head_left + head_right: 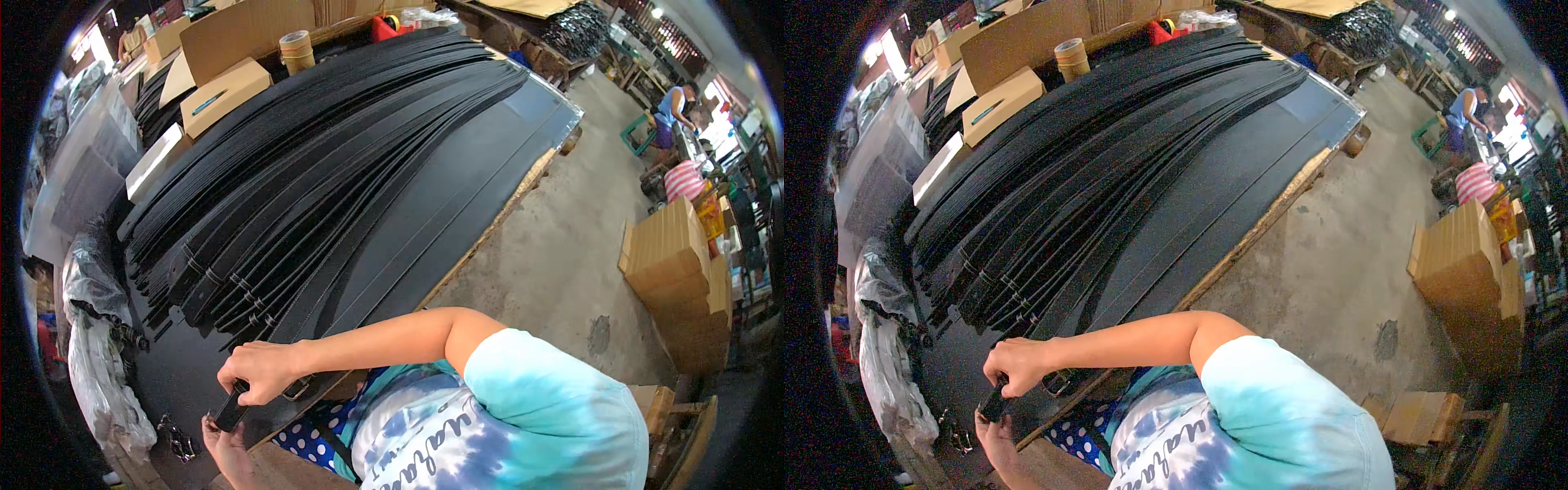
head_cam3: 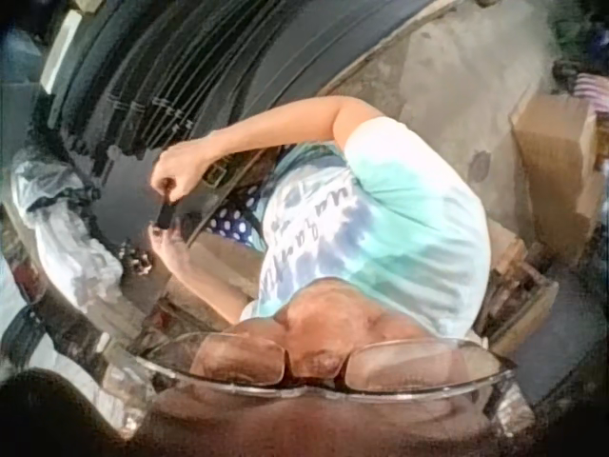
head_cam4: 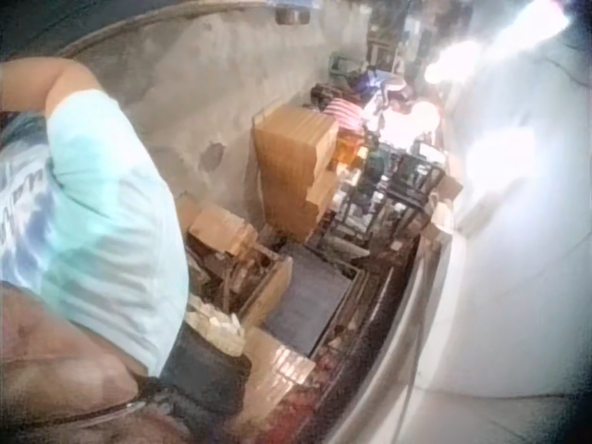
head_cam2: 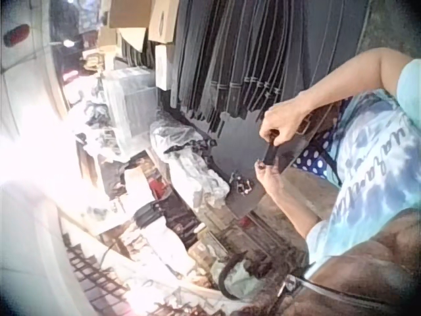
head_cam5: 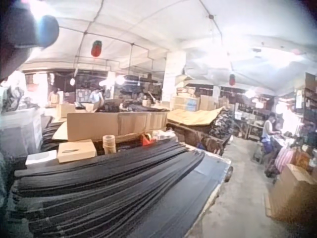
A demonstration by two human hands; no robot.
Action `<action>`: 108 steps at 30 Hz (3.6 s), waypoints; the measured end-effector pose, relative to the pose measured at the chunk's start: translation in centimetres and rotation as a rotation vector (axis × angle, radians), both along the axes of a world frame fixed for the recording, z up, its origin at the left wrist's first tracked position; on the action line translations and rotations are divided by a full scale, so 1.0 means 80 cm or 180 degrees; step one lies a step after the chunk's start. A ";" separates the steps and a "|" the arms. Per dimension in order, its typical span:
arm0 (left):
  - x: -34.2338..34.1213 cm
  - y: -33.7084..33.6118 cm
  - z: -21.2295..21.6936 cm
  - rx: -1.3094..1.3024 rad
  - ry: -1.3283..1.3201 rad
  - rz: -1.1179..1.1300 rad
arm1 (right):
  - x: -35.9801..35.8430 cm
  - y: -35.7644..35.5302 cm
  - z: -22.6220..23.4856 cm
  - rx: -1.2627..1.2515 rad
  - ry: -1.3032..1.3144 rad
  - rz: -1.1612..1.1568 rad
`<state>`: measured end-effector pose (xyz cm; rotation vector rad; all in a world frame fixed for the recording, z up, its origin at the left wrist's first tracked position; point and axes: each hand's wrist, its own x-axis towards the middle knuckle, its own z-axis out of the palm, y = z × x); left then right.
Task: The person assembles belts by fitting metal buckles onto the ends of leather straps and securing them by hand.
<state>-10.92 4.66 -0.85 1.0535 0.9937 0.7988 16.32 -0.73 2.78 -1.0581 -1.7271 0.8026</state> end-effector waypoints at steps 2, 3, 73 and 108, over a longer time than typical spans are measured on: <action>0.008 -0.012 -0.005 -0.0101 -0.0326 -0.0233 | 0.002 -0.004 0.006 -0.0199 -0.0011 0.0172; 0.014 -0.018 -0.007 -0.0242 -0.0420 -0.0006 | 0.002 -0.005 0.009 -0.0202 -0.0010 0.0160; 0.089 -0.030 0.055 -0.0254 -0.1576 -0.0525 | 0.019 -0.014 0.049 -0.1026 0.0139 0.0255; 0.124 -0.048 0.073 0.0912 -0.1182 -0.0042 | 0.011 -0.026 0.055 0.0192 -0.0281 -0.0918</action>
